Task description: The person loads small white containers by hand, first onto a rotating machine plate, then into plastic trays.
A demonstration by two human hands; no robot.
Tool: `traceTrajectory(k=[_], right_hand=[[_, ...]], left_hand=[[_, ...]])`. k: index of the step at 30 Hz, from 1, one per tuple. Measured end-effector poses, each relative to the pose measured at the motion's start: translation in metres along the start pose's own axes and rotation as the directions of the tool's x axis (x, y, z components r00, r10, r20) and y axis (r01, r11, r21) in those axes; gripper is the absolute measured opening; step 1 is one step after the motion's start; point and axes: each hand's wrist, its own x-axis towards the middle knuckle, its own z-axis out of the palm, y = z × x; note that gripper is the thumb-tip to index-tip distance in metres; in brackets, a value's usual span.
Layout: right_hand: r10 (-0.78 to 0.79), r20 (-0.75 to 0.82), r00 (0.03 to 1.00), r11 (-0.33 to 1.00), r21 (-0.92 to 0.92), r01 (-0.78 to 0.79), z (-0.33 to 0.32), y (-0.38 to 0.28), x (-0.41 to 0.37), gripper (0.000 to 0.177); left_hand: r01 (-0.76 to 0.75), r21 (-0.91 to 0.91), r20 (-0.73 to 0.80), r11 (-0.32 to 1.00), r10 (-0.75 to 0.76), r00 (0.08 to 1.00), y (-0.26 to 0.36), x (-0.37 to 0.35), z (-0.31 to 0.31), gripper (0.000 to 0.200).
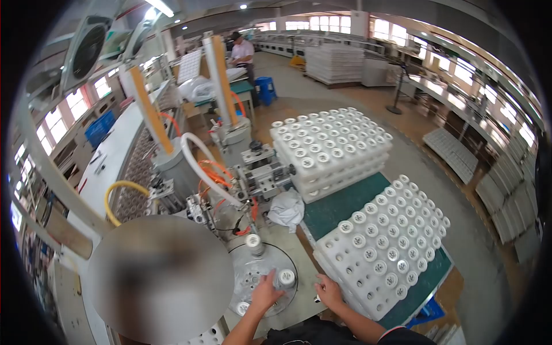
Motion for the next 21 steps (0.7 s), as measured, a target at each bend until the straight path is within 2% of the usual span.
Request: traceTrajectory(k=[1,3,4,7,8,10,11,13,14,16,17,18,19,20,21], right_hand=[[-0.018,0.027,0.999,1.000,-0.005,0.018,-0.001,-0.001,0.004,0.032],[-0.028,0.049,0.998,0.999,-0.044,0.030,-0.001,-0.003,0.011,0.032],[-0.045,0.080,0.996,0.998,-0.050,0.049,0.001,-0.004,0.015,0.032],[-0.081,0.136,0.987,0.989,-0.111,0.097,0.008,-0.011,0.025,0.033],[-0.227,0.117,0.967,0.953,-0.177,0.245,0.012,-0.019,0.029,0.033],[-0.470,0.164,0.867,0.814,-0.300,0.497,0.024,-0.040,0.034,0.035],[-0.485,0.243,0.840,0.801,-0.263,0.538,0.032,-0.050,0.033,0.035],[-0.621,0.347,0.703,0.637,-0.299,0.710,0.056,-0.067,0.039,0.038],[-0.638,0.393,0.662,0.620,-0.247,0.745,0.071,-0.066,0.042,0.038],[-0.706,0.464,0.534,0.427,-0.323,0.845,0.096,-0.058,0.045,0.041],[-0.714,0.478,0.512,0.417,-0.297,0.859,0.103,-0.056,0.044,0.041],[-0.662,0.519,0.541,0.432,-0.326,0.841,0.106,-0.056,0.042,0.043],[-0.606,0.553,0.572,0.445,-0.360,0.820,0.109,-0.060,0.042,0.046],[-0.607,0.560,0.564,0.440,-0.354,0.825,0.108,-0.068,0.040,0.046],[-0.648,0.525,0.551,0.462,-0.304,0.833,0.101,-0.077,0.037,0.048]], left_hand=[[0.026,-0.009,-0.017,1.000,-0.026,1.000,0.005,0.000,0.002,0.063],[-0.182,0.093,0.170,0.979,0.164,0.972,0.008,0.000,0.007,0.078],[-0.256,0.167,0.231,0.952,0.214,0.949,0.000,0.001,0.019,0.072],[-0.224,0.210,0.262,0.952,0.166,0.951,-0.005,0.005,0.018,0.065],[-0.176,0.201,0.243,0.964,0.125,0.962,-0.004,0.001,0.010,0.065],[-0.168,0.060,0.080,0.984,0.163,0.983,-0.003,-0.014,-0.010,0.059],[-0.082,0.044,0.059,0.996,0.080,0.995,-0.010,-0.027,-0.016,0.059],[-0.059,-0.132,-0.142,0.990,0.040,0.989,-0.033,-0.049,-0.036,0.059],[0.007,-0.136,-0.166,0.991,-0.030,0.986,-0.049,-0.063,-0.051,0.059],[0.121,-0.238,-0.211,0.964,-0.173,0.962,-0.081,-0.096,-0.081,0.060],[0.144,-0.230,-0.313,0.962,-0.213,0.926,-0.105,-0.112,-0.091,0.060],[0.159,-0.224,-0.409,0.961,-0.241,0.880,-0.134,-0.127,-0.100,0.060],[0.248,-0.231,-0.454,0.941,-0.330,0.828,-0.163,-0.140,-0.115,0.060],[0.301,-0.212,-0.546,0.930,-0.368,0.752,-0.195,-0.152,-0.128,0.062],[0.452,-0.253,-0.547,0.855,-0.512,0.662,-0.223,-0.159,-0.146,0.061]])
